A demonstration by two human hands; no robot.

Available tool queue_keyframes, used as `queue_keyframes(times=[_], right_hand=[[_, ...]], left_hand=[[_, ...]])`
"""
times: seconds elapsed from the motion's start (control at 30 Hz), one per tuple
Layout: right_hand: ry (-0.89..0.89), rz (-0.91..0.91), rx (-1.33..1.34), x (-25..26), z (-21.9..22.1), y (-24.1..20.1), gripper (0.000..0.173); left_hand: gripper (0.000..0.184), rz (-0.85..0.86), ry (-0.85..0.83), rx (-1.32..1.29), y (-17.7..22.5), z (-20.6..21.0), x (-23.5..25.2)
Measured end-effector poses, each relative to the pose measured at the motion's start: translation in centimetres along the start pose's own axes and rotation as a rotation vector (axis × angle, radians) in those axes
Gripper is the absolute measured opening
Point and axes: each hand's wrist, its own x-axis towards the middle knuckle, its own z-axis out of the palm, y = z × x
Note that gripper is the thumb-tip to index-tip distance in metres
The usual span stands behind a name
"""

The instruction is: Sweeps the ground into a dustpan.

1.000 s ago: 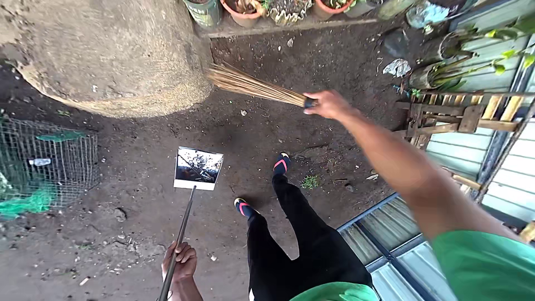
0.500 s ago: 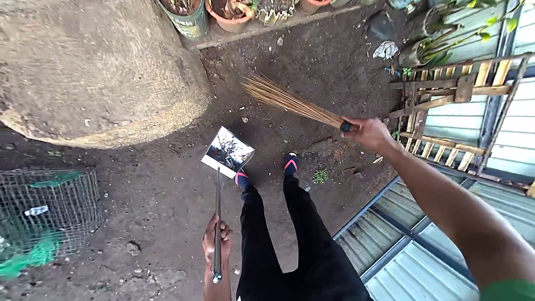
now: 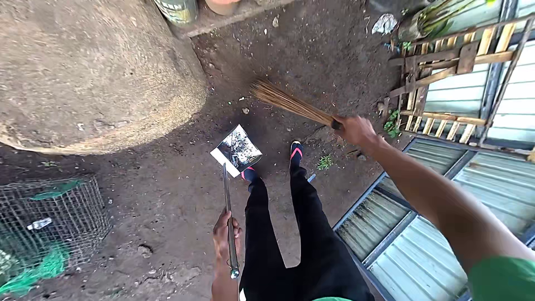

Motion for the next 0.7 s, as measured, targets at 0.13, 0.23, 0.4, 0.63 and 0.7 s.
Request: queue_keyframes(times=[0.13,0.23,0.4,0.63,0.7], right_hand=[[0.022,0.085,0.045,-8.1,0.0,1.6,0.061],[0.058,0.008,0.061,-8.1,-0.5,-2.5,0.061],[0.001,-0.100,0.056,-1.0,1.0,-7.4,0.062],[-0.010,0.030,0.104,-7.4,5.3,9.9,0.060],[0.009,0.087,0.168,-9.8,4.7,14.0,0.061]], left_hand=[[0.032,0.000,0.052,0.023,0.3,-0.9,-0.2],[0.028,0.011,0.077,0.056,-0.3,-0.7,-0.7],[0.027,0.042,0.117,0.100,-1.1,0.6,-1.7],[0.028,0.051,0.094,0.138,-4.2,3.6,-1.0],[0.023,0.039,0.085,0.135,-5.3,5.2,-1.0]])
